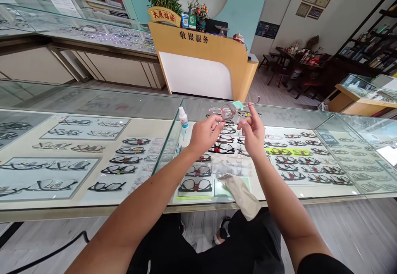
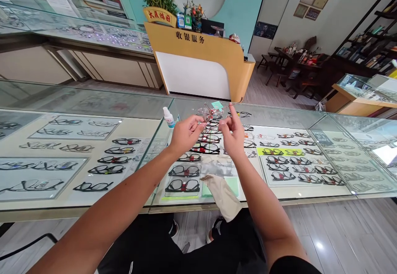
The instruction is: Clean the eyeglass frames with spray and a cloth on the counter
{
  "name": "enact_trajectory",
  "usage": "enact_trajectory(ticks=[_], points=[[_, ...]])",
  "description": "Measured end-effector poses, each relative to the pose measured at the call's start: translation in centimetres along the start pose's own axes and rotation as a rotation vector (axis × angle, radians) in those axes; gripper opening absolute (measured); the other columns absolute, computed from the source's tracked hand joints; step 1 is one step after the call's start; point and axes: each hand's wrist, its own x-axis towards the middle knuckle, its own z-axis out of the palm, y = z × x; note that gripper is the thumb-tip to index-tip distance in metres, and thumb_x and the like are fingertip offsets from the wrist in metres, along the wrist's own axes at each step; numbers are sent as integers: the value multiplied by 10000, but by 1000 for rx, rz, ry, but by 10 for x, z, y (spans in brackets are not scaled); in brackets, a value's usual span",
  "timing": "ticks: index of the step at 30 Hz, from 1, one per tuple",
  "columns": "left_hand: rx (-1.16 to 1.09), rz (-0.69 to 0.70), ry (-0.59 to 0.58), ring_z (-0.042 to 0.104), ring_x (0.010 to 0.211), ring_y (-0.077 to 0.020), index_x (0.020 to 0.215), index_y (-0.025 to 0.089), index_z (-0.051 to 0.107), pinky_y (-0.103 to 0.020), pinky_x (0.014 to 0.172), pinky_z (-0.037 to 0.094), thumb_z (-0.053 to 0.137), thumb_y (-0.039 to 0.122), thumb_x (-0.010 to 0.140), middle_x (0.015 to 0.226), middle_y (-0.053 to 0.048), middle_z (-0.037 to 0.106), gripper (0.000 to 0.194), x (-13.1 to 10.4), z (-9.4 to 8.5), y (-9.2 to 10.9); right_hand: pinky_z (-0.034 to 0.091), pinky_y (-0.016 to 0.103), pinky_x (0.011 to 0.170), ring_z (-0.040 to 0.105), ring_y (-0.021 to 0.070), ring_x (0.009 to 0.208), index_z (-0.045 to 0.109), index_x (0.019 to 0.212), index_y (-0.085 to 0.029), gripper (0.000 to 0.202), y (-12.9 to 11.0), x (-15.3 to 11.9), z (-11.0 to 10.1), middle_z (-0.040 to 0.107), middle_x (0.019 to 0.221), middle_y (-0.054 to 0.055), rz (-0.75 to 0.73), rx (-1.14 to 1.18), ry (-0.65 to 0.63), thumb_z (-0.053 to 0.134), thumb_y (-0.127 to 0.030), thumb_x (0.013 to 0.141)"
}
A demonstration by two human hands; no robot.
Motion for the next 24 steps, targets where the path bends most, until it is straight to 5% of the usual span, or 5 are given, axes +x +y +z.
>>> enact_trajectory(ticks=[5,8,16,20,24], points=[[-44,-5,37,364,583,-151,1028,226,780,-308,652,289,673,480,1022,601,69,364,276,-1,3,-1,517,392,768,572,216,754,694,1543,-305,565,2,4,-3,626,825,8,24,-42,-50,685,-497,1012],[-165,-65,34,325,581,-146,1008,229,802,-307,645,291,727,482,986,598,75,322,265,-2,4,3,543,400,831,648,242,925,791,1380,-302,424,9,6,-3,733,1079,66,-25,-159,-136,726,-421,979],[-450,-213,-46,246,589,-129,903,234,852,-306,605,232,866,489,848,599,73,263,261,3,3,14,474,522,1277,627,304,1459,776,1430,-338,405,16,5,-1,729,1499,93,-143,-253,-315,717,-359,1030],[-484,-218,-44,257,595,-126,917,221,893,-310,599,225,877,475,832,585,62,311,268,5,4,12,486,508,1273,640,295,1469,767,1455,-330,418,20,3,0,747,1518,88,-114,-233,-322,706,-338,1042],[-459,-177,-63,365,617,-142,982,218,904,-314,602,286,822,479,905,628,17,511,285,4,5,8,512,497,1237,667,295,1422,786,1417,-328,387,23,3,1,766,1484,82,-137,-254,-284,692,-337,1042]])
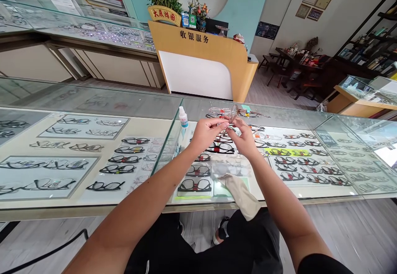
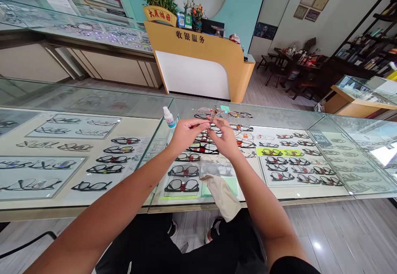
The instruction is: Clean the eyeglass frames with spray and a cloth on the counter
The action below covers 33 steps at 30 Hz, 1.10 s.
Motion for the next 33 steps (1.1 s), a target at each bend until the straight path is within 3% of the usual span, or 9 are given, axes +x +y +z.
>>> enact_trajectory(ticks=[3,5,10,13,16,19,23,29,33], points=[[109,67,52,374,611,-145,1072,235,854,-311,608,303,739,489,1005,624,37,475,287,0,-6,1,522,512,1208,698,304,1352,810,1361,-324,345,2,0,0,788,1417,81,-1,-19,48,686,-348,1041],[218,128,170,357,603,-140,985,236,760,-310,613,292,676,499,1060,625,51,417,286,2,-16,2,519,522,1194,709,310,1312,824,1330,-320,324,2,1,-2,799,1364,82,11,-40,80,688,-361,1039],[429,199,485,292,622,-157,716,238,310,-349,636,267,488,573,1148,633,35,298,575,22,-51,-9,546,514,1107,714,318,1256,840,1156,-276,231,6,3,-6,821,1301,99,16,-49,143,683,-359,1007],[456,119,680,467,742,-189,801,257,367,-342,769,404,547,475,1135,758,10,437,438,34,-66,-24,563,494,1041,705,322,1273,820,1101,-259,227,9,5,-10,817,1313,111,51,-38,210,642,-342,987],[548,5,824,611,1134,-269,1064,257,480,-405,1083,450,765,299,985,1122,-81,604,298,39,-69,-40,571,479,1018,716,316,1257,809,1125,-251,275,8,6,-14,816,1302,113,81,-20,269,599,-319,961],[615,-146,778,580,1369,-341,1282,252,451,-491,1206,414,830,205,875,1344,-147,604,557,39,-65,-51,562,472,1033,723,317,1253,803,1097,-244,267,7,8,-17,827,1290,115,102,-4,316,608,-327,935],[623,-310,666,633,1356,-370,1385,250,399,-536,1181,451,830,185,837,1348,-152,635,700,39,-64,-63,548,467,1059,719,316,1275,793,1095,-238,275,4,10,-19,832,1297,118,142,51,342,602,-331,920],[470,-500,574,710,1212,-394,1276,240,479,-550,1102,504,750,107,816,1199,-138,686,551,41,-69,-84,501,478,1128,720,302,1217,767,1034,-246,229,-1,11,-19,841,1279,92,185,136,346,608,-353,908],[390,-510,592,707,1155,-395,1122,263,531,-564,1089,502,721,108,838,1071,-111,675,376,43,-70,-89,497,479,1135,719,300,1209,747,1001,-255,192,-1,11,-20,846,1265,75,196,174,333,613,-360,912]])
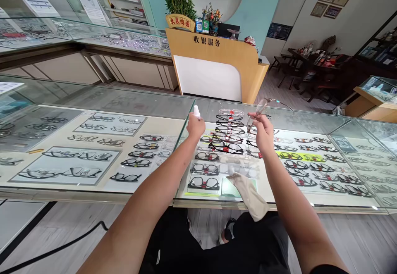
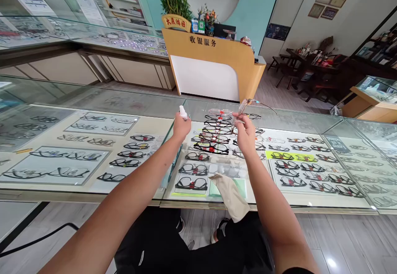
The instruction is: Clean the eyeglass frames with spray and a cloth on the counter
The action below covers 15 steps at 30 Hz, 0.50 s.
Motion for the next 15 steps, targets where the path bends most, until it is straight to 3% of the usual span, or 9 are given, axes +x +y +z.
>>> enact_trajectory(ticks=[4,7,9,12,15], points=[[-146,78,-20,689,1029,-294,1038,267,556,-450,968,565,691,139,848,1037,-75,663,266,-6,-1,11,483,492,1162,720,303,1247,743,1013,-261,181,0,0,-1,839,1276,65,12,23,-19,608,-349,931],[-357,119,-144,636,854,-207,965,254,583,-331,753,572,699,193,818,926,-28,630,196,-19,-3,28,485,494,1157,724,306,1249,745,1008,-261,176,-2,-1,-1,834,1277,65,15,36,-27,610,-349,936],[-510,101,-257,577,727,-166,886,244,585,-268,609,510,755,320,828,806,-2,579,195,-31,-7,40,491,489,1148,724,303,1242,743,1018,-261,180,-2,-1,-1,832,1277,66,5,27,-40,607,-354,947],[-692,52,-445,477,571,-131,736,236,526,-241,475,392,756,715,861,648,16,474,546,-49,-14,57,493,480,1155,713,297,1267,736,1080,-266,196,-3,-3,0,821,1318,72,-33,2,-90,606,-382,989],[-741,10,-698,366,468,-116,629,247,426,-259,410,288,484,1054,828,559,26,355,834,-62,-24,70,493,475,1182,688,296,1343,729,1162,-279,240,-3,-6,1,790,1393,81,-83,-20,-191,613,-459,1053]])
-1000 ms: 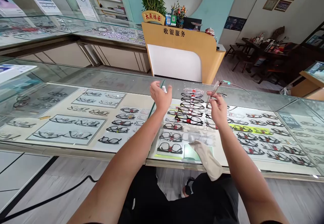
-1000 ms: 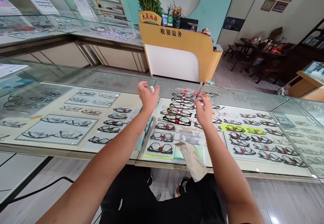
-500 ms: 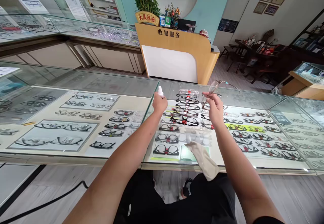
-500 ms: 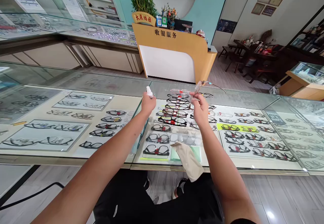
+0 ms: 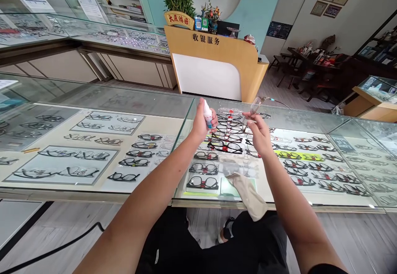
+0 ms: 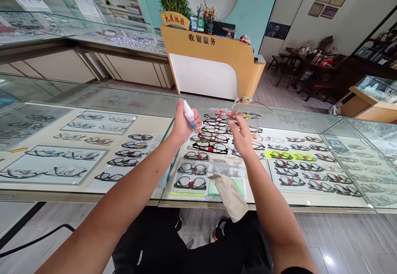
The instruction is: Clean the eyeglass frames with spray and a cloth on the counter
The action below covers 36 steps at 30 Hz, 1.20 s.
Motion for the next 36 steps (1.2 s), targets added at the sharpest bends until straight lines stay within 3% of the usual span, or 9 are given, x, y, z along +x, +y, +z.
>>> enact_trajectory(ticks=[3,8,12,18,21,24,31,36], points=[[42,-78,-138,295,435,-115,576,257,363,-274,396,225,238,1159,767,520,32,270,931,-9,7,10,485,488,1226,660,297,1408,729,1245,-301,317,-2,-3,1,758,1447,85,-22,-10,-107,602,-551,1099],[112,-79,-216,254,410,-125,538,279,293,-313,398,262,46,1170,719,472,34,206,943,-17,12,18,441,509,1302,649,297,1440,731,1348,-325,444,-10,-7,3,739,1476,80,-41,-3,-220,526,-653,1130],[171,-50,-225,270,389,-128,525,282,332,-332,404,290,99,1159,753,447,25,236,935,-17,15,13,428,515,1298,648,309,1427,758,1331,-327,460,-19,-9,3,752,1454,75,-35,7,-262,526,-669,1127],[472,141,-84,381,400,-128,518,248,459,-331,457,300,386,1061,866,440,-1,385,887,-15,14,-2,499,480,1196,710,294,1257,805,1232,-326,465,-31,-12,6,794,1333,48,29,119,-396,526,-683,1124],[575,232,-53,422,441,-135,506,240,453,-338,503,333,385,991,934,455,-15,433,867,-14,11,-6,525,463,1162,714,289,1242,805,1208,-316,488,-33,-12,9,800,1313,40,83,168,-435,554,-719,1098],[609,239,-41,423,461,-145,501,242,444,-341,505,325,373,979,944,459,-18,437,863,-12,9,-9,546,469,1140,717,295,1253,804,1191,-314,497,-34,-12,11,807,1290,42,130,212,-459,581,-743,1073],[623,258,-39,421,471,-156,519,243,467,-343,503,304,367,974,958,465,-25,448,859,-13,7,-13,544,521,1199,743,313,1219,826,1126,-316,483,-40,-12,13,822,1246,47,160,316,-446,630,-749,1038],[639,273,-108,387,478,-156,502,248,423,-348,512,277,338,974,963,464,-24,403,864,-18,11,-10,589,504,1137,732,321,1269,812,1188,-321,484,-29,-6,9,816,1318,58,209,380,-313,633,-739,1023]])
